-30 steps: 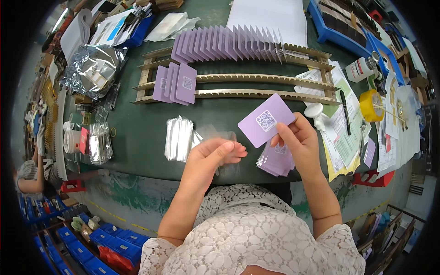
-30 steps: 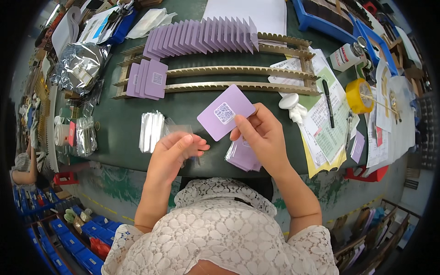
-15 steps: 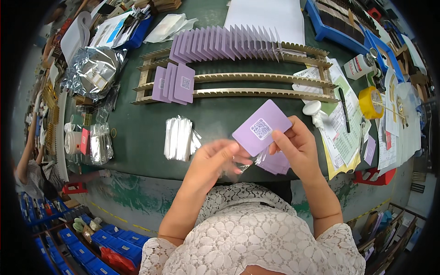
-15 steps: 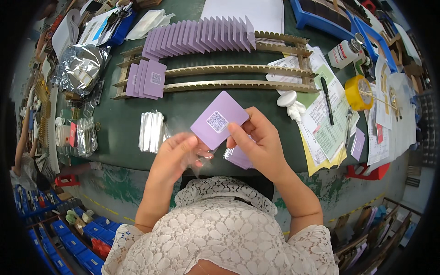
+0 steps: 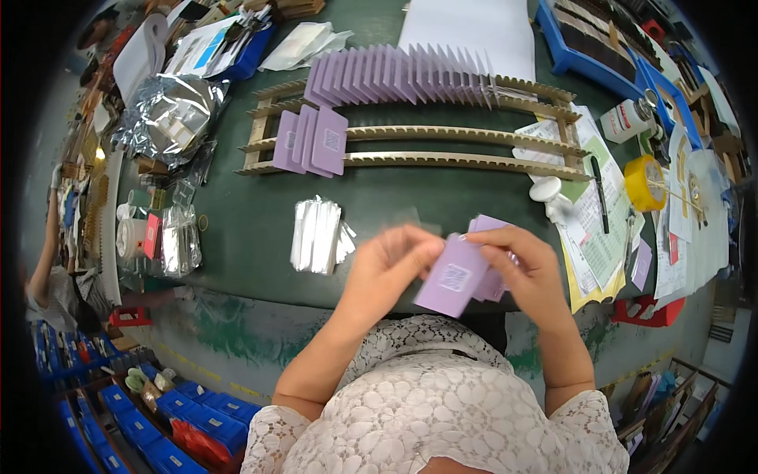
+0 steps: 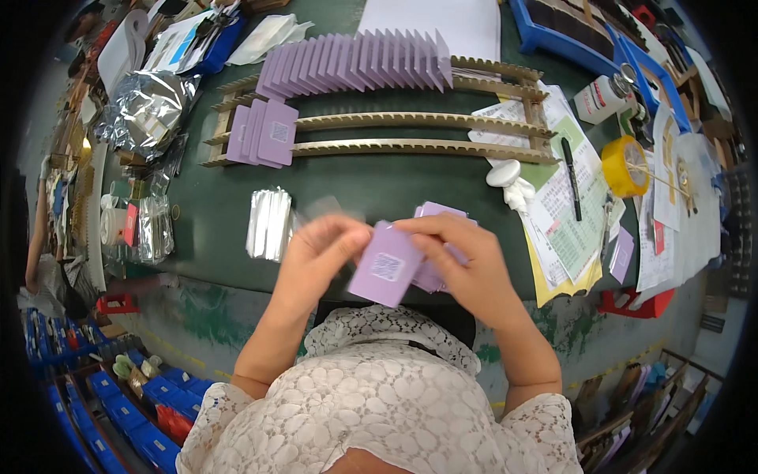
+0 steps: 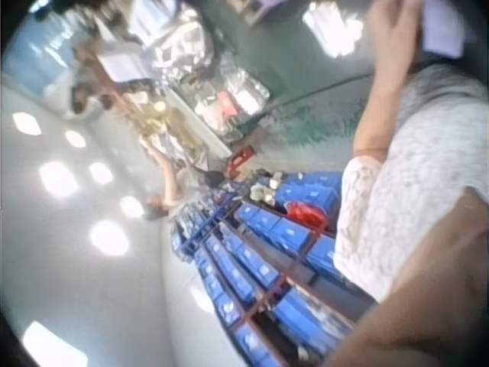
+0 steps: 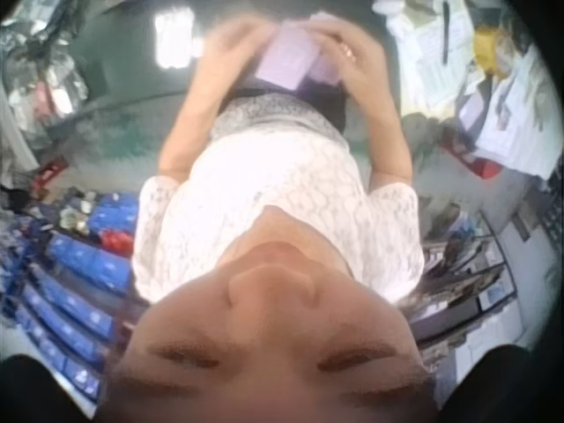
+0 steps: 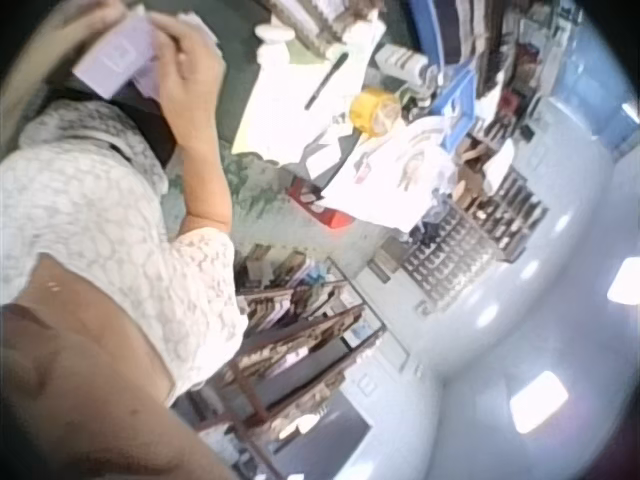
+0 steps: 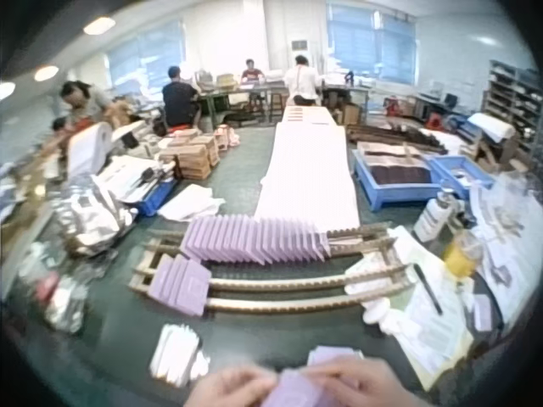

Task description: The person repeatedly picks up small purple cards and inserts them into clear plastic sleeves. The person works at a green table in a workshop environment, handling the items one by one and stacking the packaged cards.

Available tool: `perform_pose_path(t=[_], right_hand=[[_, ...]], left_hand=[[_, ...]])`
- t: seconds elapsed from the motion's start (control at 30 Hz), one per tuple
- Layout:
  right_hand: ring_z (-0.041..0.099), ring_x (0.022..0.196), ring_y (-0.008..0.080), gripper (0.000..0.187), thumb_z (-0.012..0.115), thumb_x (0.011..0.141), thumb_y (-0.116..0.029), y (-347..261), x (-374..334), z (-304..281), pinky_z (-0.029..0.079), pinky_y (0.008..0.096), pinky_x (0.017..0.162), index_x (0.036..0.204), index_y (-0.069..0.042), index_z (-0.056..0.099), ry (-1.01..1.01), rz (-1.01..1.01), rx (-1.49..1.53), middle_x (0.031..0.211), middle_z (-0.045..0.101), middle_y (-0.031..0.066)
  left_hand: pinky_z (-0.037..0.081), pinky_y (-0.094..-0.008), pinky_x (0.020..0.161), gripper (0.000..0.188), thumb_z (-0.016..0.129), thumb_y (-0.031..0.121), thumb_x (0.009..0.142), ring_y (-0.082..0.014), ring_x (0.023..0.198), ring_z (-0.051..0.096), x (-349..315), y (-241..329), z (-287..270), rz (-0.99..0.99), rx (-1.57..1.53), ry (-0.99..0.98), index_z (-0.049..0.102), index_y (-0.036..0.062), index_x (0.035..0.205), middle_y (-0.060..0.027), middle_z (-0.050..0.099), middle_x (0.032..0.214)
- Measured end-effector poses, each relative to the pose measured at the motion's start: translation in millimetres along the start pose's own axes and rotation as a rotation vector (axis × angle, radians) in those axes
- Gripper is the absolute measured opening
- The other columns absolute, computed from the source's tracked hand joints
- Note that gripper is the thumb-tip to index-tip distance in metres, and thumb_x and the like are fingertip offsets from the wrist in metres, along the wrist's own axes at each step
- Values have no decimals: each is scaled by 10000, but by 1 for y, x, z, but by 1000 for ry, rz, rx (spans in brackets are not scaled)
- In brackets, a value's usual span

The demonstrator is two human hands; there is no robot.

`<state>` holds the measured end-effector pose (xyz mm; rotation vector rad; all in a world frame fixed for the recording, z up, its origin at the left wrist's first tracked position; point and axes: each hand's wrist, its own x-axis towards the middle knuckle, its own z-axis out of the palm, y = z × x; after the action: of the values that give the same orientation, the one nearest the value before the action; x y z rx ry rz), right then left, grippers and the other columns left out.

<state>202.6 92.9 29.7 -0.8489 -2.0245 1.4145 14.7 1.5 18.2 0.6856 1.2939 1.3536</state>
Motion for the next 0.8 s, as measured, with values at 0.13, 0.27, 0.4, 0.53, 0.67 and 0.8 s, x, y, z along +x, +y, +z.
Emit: perform_pose_path(t=[0.13, 0.27, 0.4, 0.53, 0.67, 0.8], right_hand=[[552, 831, 175, 193, 581, 858, -14, 11, -5, -24, 440, 276, 785, 1033, -19, 663, 117, -40, -274, 864, 608, 72], [571, 879, 175, 236, 521, 882, 22, -20, -6, -31, 462, 291, 774, 1111, 34, 578, 169, -129, 340, 999, 589, 121], [596, 787, 253, 108, 543, 902, -75, -86, -13, -36, 504, 319, 683, 987, -11, 557, -140, -248, 1134, 934, 547, 164], [589, 779, 248, 124, 560, 878, -76, -90, -16, -41, 495, 318, 676, 987, -17, 567, -290, -389, 1191, 916, 541, 151], [582, 770, 243, 143, 576, 853, -77, -87, -20, -41, 486, 317, 669, 986, -23, 576, -316, -415, 1171, 899, 536, 138], [575, 761, 239, 164, 593, 829, -77, -84, -20, -38, 477, 316, 662, 985, -30, 585, -339, -421, 1146, 881, 531, 125]], left_hand=[[448, -204, 627, 108, 589, 93, 914, -88, 709, 584, 30, 21, -27, 424, 338, 416, 591, 6, 977, -43, 612, 822], [498, -216, 654, 163, 596, 55, 903, -100, 806, 616, 45, 23, -59, 483, 623, 701, 604, -28, 1043, -57, 625, 888], [521, -237, 607, 142, 597, 78, 904, -90, 734, 618, 48, 17, -59, 483, 746, 766, 627, -44, 972, -72, 653, 854], [515, -235, 615, 129, 593, 79, 906, -85, 687, 598, 51, 21, -49, 426, 797, 728, 619, -47, 890, -73, 652, 829], [489, -222, 598, 121, 590, 73, 909, -95, 668, 595, 49, 19, -46, 598, 671, 710, 601, -47, 906, -80, 642, 818], [438, -198, 570, 132, 605, 84, 904, -100, 637, 589, 31, 26, -40, 546, 478, 685, 579, -44, 895, -100, 641, 814]])
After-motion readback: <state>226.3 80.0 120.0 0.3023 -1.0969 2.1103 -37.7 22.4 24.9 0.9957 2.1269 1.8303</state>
